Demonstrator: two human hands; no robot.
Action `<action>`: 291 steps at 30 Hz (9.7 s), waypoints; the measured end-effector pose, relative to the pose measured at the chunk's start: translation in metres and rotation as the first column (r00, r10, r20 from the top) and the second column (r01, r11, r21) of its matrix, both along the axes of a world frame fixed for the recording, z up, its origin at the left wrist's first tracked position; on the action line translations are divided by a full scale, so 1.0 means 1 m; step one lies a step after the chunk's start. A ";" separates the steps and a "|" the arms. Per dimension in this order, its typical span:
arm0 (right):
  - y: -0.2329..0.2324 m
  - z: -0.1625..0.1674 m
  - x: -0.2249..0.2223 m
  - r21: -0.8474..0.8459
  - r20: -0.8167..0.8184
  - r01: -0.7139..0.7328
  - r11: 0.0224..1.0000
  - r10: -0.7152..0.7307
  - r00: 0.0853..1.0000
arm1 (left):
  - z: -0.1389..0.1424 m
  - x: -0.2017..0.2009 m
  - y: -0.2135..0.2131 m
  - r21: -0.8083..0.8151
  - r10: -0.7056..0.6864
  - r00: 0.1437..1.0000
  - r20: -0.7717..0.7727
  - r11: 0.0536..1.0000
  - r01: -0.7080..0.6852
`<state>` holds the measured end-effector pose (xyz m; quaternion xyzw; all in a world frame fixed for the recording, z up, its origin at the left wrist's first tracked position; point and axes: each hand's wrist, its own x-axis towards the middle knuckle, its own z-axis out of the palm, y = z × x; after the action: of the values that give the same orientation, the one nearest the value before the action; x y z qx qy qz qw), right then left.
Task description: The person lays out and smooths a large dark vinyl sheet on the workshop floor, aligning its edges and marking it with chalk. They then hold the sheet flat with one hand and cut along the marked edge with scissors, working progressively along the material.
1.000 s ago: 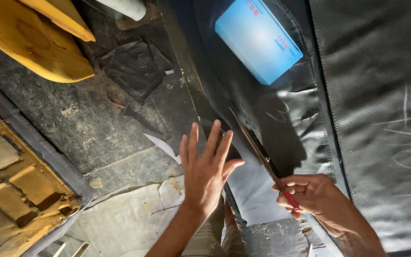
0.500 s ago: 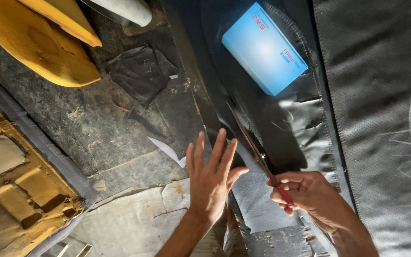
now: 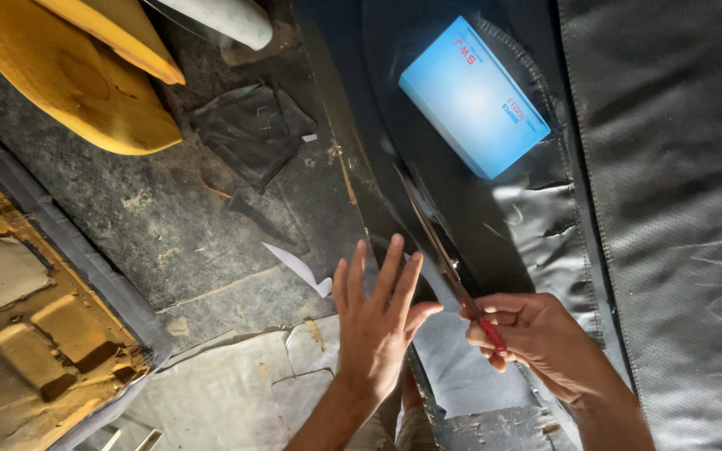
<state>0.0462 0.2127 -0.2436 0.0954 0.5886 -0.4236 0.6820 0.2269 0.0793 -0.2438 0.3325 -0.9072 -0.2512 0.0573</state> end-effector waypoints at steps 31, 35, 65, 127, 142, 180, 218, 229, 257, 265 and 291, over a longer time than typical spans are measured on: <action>-0.068 0.002 0.002 -0.044 0.013 0.092 0.995 -0.091 0.996 | 0.000 0.002 -0.008 -0.015 -0.014 1.000 -0.001 1.000 0.014; -0.079 0.003 0.004 -0.038 0.000 0.079 0.996 -0.079 0.997 | 0.000 0.003 -0.009 -0.043 -0.002 1.000 -0.030 0.999 0.001; -0.144 0.015 0.025 -0.067 0.006 0.253 0.965 -0.253 0.967 | -0.008 0.011 -0.004 -0.045 0.040 0.997 -0.061 0.998 -0.043; 0.275 0.084 0.216 -0.104 -0.023 0.321 0.941 -0.325 0.945 | 0.019 0.282 0.005 -0.200 0.085 0.905 0.417 0.980 0.000; 0.485 0.087 0.381 -0.046 -0.223 0.667 0.744 -0.658 0.719 | 0.114 0.065 0.249 -0.213 -0.832 0.545 -0.106 0.554 0.805; 0.456 0.034 0.267 -0.134 -0.013 0.772 0.621 -0.780 0.625 | 0.010 -0.049 0.267 -0.351 -0.961 0.209 -0.180 0.261 0.899; 0.524 0.064 0.116 0.251 -0.271 0.113 0.961 -0.042 0.962 | 0.010 -0.038 0.284 -0.376 -0.976 0.206 -0.071 0.218 0.901; 0.529 0.062 0.095 0.209 -0.242 0.070 0.975 -0.018 0.970 | 0.003 -0.032 0.294 -0.345 -0.979 0.197 0.044 0.170 0.923; 0.526 0.070 0.091 0.264 -0.301 0.002 0.964 0.081 0.950 | 0.032 -0.015 0.306 -0.460 -0.947 0.200 0.251 0.065 0.886; 0.521 0.074 0.094 0.314 -0.317 0.013 0.949 0.092 0.944 | 0.031 -0.016 0.305 -0.407 -0.930 0.128 0.344 -0.024 0.913; 0.502 0.072 0.087 0.278 -0.355 -0.009 0.961 0.111 0.928 | 0.032 -0.021 0.306 -0.278 -0.919 0.051 0.392 -0.066 0.958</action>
<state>0.1329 0.7143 -0.1717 0.0889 0.7606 -0.3279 0.5533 0.2063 0.3852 -0.2116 -0.4008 -0.9115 0.0248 -0.0890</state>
